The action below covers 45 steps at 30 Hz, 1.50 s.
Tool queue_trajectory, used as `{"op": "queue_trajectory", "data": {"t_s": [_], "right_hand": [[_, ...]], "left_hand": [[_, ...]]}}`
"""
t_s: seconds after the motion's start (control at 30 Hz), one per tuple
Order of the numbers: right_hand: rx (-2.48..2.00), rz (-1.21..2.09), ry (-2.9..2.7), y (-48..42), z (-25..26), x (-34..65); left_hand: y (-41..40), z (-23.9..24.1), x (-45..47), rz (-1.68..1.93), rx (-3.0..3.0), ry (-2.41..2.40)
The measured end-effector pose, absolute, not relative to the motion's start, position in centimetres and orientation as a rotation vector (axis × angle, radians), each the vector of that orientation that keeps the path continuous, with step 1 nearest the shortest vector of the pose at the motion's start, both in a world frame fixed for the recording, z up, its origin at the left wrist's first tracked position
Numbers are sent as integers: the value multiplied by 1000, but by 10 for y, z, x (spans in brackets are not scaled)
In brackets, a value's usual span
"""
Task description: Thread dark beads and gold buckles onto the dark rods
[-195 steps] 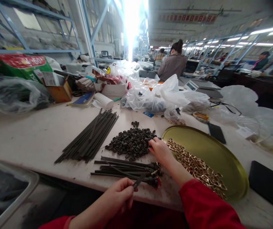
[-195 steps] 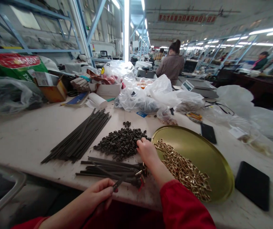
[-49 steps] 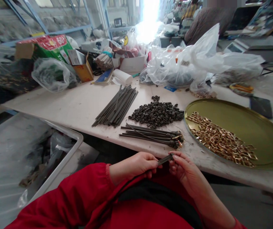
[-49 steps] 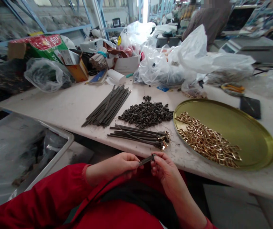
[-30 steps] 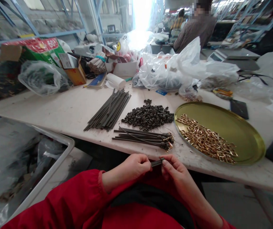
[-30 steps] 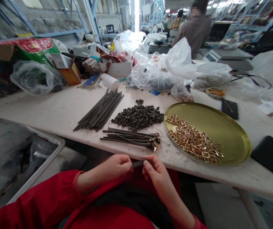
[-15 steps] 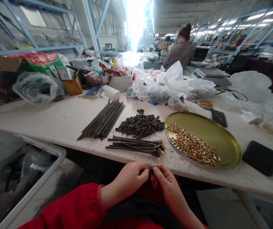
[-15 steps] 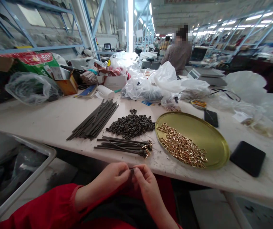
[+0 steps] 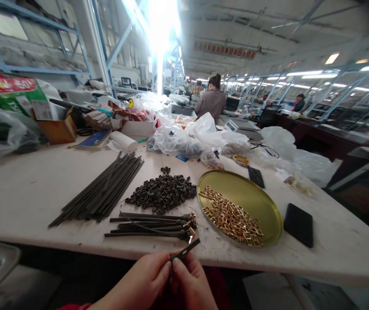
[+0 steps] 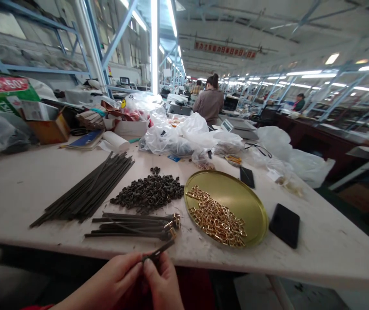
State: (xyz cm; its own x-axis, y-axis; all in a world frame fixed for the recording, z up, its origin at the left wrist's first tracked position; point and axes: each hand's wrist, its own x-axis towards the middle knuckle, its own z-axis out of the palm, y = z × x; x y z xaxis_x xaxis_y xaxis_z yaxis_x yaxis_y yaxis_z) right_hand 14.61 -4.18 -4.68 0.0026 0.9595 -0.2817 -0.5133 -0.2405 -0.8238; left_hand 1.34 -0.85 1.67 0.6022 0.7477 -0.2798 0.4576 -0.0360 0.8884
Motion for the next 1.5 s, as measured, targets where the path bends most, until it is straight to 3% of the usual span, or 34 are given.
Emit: {"op": "queue_trajectory", "data": {"t_s": [0.13,0.27,0.43,0.67,0.9,1.17,1.3,1.5], "right_hand": [[-1129,1410,-909,-39,-57,142],[-1236,1203,-1528,-15,-33,183],[-1906,424,-1933,57,-15,264],[-1852,501,-2022,104,-29,295],[-1586,650,-1814,47,1,248],[-1349,146,-1797,-29,-9,181],[-1240,394,-1689,-43,-12,170],[-1164,1306,-1031,-48,1,161]], "left_hand": [[-2,-7,14,319,1480,1044],[16,-18,15,458,1457,1036],[34,-13,19,442,1374,1062],[29,-22,23,306,1253,1146],[32,18,28,485,1400,1138],[15,48,37,400,980,1029],[4,47,25,391,938,1010],[2,39,14,436,1219,1140]]}}
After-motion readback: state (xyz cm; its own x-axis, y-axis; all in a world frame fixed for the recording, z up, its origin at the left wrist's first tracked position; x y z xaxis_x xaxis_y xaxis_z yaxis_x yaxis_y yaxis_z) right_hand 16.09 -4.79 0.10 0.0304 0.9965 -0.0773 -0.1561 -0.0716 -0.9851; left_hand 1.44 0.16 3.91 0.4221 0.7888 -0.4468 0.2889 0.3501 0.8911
